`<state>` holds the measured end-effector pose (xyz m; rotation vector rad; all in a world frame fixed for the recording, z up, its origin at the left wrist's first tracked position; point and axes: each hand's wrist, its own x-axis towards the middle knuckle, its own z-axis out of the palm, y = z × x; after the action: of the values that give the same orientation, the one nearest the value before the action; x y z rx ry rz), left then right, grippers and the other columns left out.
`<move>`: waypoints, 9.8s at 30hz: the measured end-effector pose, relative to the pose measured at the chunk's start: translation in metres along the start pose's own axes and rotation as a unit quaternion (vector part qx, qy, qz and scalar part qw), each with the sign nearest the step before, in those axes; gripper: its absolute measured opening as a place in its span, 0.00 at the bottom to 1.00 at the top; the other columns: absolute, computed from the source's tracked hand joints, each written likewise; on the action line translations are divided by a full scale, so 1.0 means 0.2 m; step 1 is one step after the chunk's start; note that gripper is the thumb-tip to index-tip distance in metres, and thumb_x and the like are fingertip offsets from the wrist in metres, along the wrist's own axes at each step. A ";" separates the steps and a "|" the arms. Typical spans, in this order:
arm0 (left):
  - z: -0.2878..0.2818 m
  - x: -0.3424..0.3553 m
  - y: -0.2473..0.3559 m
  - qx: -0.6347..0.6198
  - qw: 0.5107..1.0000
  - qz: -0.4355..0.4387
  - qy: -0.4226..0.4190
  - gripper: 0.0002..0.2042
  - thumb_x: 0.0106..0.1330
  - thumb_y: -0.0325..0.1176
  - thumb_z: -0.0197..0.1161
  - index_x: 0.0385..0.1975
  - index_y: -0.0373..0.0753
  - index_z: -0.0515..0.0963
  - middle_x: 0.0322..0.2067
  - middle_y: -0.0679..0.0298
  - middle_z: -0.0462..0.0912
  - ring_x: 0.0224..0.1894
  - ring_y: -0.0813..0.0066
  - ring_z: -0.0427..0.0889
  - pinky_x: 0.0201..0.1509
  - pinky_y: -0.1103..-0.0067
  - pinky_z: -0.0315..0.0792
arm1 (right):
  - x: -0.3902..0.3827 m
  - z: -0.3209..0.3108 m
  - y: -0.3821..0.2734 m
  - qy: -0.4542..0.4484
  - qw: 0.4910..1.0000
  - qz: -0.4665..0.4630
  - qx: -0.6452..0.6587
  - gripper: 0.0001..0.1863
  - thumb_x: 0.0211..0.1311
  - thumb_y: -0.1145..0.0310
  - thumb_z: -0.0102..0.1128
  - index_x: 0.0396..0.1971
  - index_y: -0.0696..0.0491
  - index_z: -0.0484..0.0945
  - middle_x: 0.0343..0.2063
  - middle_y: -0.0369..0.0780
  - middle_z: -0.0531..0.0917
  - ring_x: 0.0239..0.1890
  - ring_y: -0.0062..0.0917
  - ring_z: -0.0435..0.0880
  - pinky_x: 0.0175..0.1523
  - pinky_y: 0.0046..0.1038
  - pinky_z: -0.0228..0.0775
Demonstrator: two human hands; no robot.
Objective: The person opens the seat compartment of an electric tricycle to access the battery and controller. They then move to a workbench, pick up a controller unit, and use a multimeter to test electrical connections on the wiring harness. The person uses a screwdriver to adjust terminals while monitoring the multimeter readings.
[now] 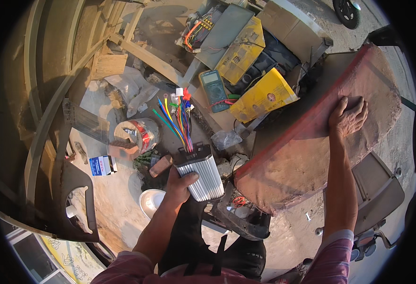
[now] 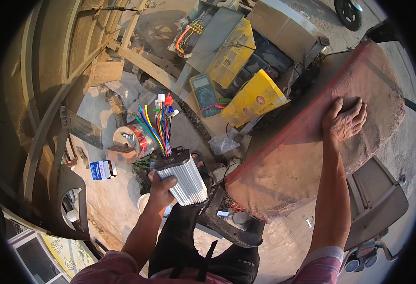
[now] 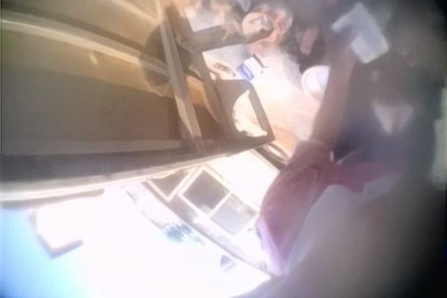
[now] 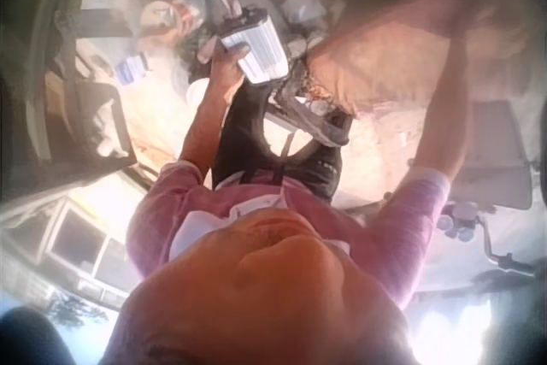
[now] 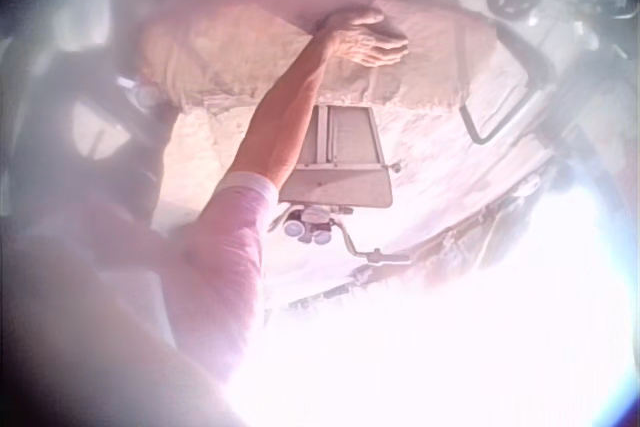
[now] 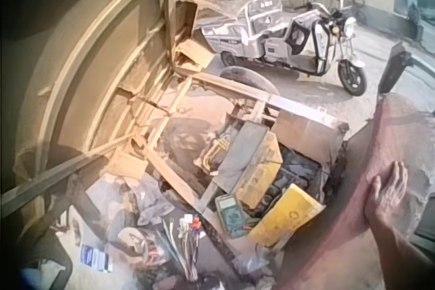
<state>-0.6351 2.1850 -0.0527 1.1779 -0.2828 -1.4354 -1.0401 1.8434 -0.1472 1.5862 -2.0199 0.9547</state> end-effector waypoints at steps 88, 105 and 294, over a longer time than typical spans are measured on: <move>-0.24 1.68 -0.41 0.399 0.892 0.027 0.210 0.24 0.56 0.34 0.81 0.51 0.38 0.78 0.42 0.61 0.87 0.45 0.68 0.85 0.51 0.72 0.78 | 0.02 -0.01 -0.06 -0.040 0.999 0.028 -0.010 0.42 0.66 0.41 0.51 0.72 0.56 0.66 0.71 0.50 0.66 0.74 0.46 0.61 0.77 0.50 0.48; -0.32 1.29 -0.21 0.104 0.974 -0.151 0.130 0.21 0.67 0.37 0.73 0.54 0.44 0.72 0.48 0.64 0.84 0.44 0.71 0.87 0.39 0.67 0.83 | 0.02 0.00 -0.03 -0.035 0.999 0.031 -0.004 0.44 0.66 0.37 0.49 0.72 0.56 0.67 0.71 0.50 0.67 0.75 0.46 0.61 0.77 0.49 0.48; 1.06 1.38 0.74 0.359 0.897 -0.155 -0.205 0.30 0.59 0.30 0.70 0.62 0.30 0.71 0.49 0.57 0.84 0.47 0.69 0.85 0.54 0.72 0.80 | 0.12 -0.13 -0.13 -0.065 0.992 0.097 0.040 0.38 0.65 0.50 0.56 0.72 0.53 0.65 0.72 0.48 0.65 0.75 0.51 0.60 0.77 0.53 0.48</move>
<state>-0.6504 1.8148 0.0215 1.5383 -1.0292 -1.9423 -1.0244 1.8430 -0.1066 1.5508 -2.2852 1.0390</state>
